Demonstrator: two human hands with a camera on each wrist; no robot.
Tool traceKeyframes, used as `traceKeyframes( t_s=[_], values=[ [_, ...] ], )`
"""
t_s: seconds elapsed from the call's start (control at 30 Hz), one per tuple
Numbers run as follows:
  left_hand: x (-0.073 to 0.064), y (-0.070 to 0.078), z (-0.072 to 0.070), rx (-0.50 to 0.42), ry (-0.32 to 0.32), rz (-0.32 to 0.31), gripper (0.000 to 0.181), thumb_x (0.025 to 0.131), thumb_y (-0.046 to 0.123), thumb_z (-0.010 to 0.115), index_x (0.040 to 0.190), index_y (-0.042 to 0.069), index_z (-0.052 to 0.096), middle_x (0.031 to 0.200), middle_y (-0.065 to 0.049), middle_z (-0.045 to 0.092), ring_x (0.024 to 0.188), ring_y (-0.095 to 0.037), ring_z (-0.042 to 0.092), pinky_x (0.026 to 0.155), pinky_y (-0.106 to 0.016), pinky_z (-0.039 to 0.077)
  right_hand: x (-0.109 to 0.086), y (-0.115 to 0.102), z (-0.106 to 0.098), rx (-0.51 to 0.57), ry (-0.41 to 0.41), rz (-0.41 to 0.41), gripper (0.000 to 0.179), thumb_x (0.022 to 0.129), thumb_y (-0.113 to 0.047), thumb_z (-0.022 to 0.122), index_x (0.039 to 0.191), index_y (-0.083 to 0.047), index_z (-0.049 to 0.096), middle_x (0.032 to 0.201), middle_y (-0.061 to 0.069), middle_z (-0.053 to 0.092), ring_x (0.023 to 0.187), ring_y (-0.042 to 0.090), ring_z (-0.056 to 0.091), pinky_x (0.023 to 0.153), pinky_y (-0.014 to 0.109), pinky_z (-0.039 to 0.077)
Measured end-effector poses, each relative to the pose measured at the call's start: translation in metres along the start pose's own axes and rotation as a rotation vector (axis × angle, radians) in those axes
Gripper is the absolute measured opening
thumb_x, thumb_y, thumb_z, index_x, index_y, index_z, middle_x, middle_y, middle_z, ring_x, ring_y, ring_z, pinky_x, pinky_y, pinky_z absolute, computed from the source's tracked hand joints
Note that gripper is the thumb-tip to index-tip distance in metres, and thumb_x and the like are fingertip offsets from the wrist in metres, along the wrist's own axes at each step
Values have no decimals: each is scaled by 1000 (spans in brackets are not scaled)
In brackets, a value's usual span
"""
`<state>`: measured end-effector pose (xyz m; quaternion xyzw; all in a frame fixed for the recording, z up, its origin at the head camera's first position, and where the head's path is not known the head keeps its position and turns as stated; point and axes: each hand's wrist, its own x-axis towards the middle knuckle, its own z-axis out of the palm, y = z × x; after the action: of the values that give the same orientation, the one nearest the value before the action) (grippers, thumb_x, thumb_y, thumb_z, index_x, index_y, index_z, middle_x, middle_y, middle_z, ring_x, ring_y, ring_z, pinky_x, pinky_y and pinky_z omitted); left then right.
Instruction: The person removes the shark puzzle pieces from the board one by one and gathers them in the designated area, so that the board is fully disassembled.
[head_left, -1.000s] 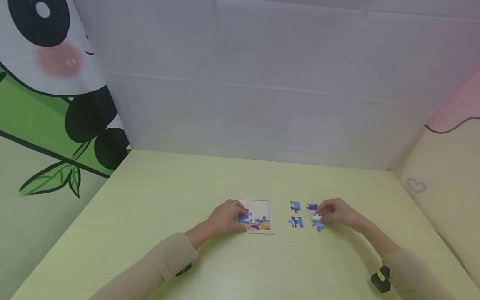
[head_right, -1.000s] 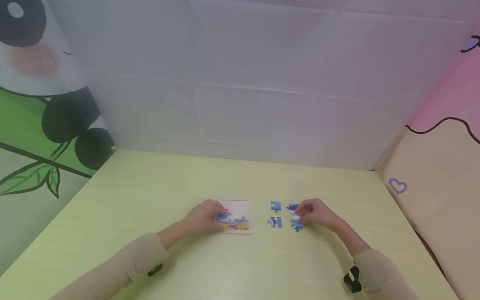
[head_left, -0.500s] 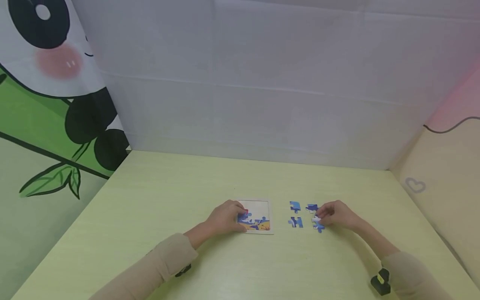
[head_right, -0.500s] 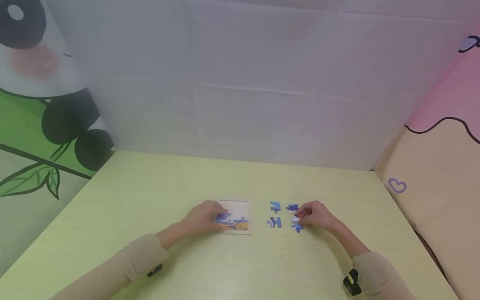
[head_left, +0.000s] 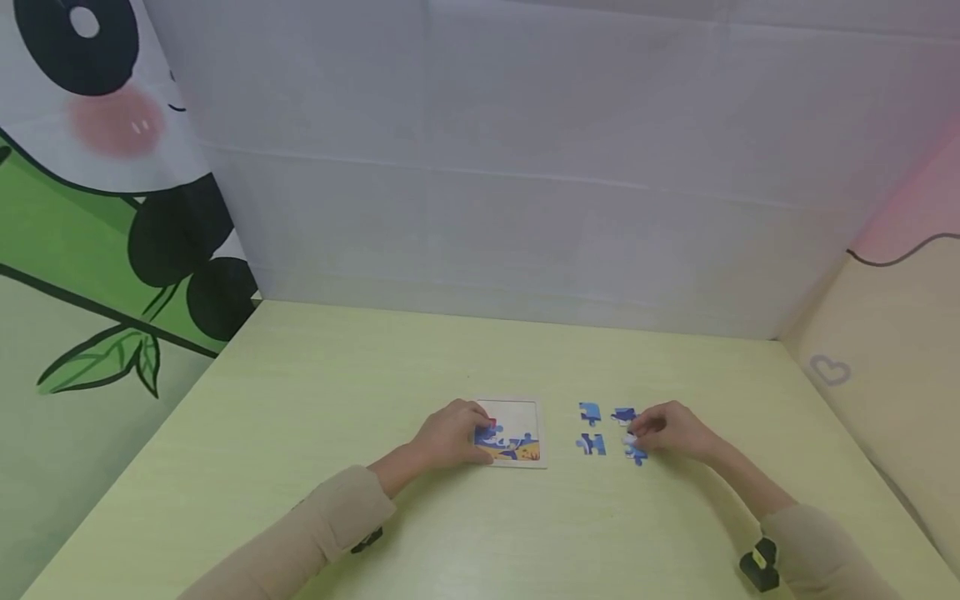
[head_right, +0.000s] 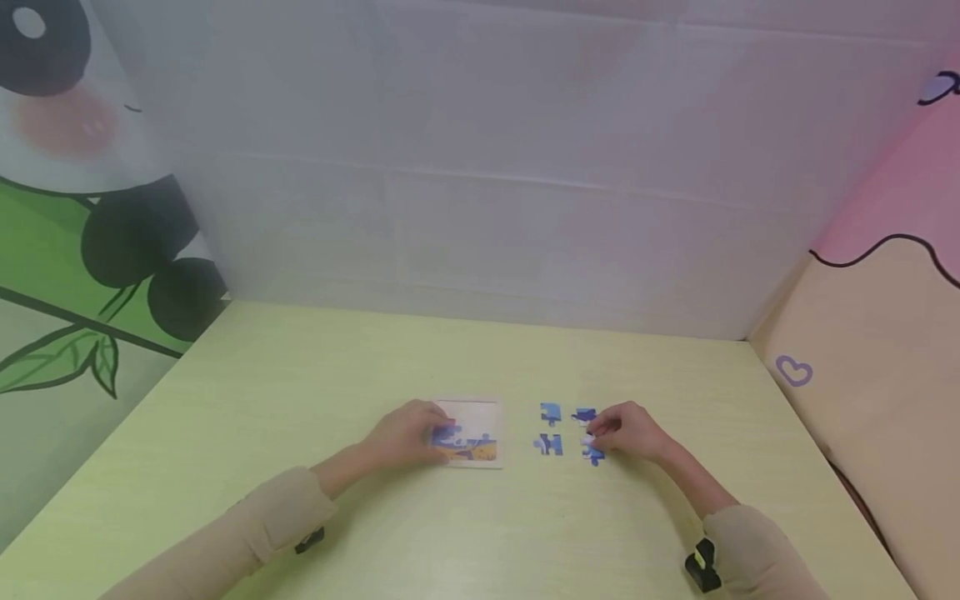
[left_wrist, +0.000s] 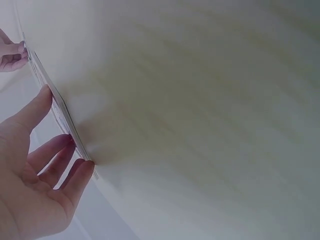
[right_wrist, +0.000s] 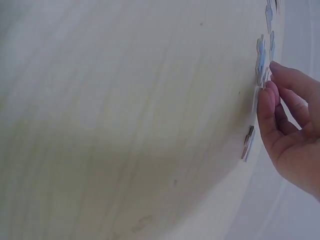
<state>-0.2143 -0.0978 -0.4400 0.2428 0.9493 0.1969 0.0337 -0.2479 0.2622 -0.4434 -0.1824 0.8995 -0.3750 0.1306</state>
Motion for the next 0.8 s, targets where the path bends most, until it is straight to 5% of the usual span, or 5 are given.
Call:
traceKeyframes(
  t_s=[0.43,0.8],
  values=[
    [-2,2,-3,35,9,8,47,68,31,78,105,4,68,108,-5,61,104,-23,52,83,-36,46,27,-50,12,20,8,-107,24,77,-8,70,96,5,66,83,6,65,74,15,57,62,22,48],
    [0,-11,-1,108,19,-43,48,66,37,78,100,5,68,110,-5,61,104,-23,53,84,-37,47,62,-85,55,40,-12,-185,25,76,-10,71,97,2,67,86,6,66,77,13,59,66,22,49]
  ],
)
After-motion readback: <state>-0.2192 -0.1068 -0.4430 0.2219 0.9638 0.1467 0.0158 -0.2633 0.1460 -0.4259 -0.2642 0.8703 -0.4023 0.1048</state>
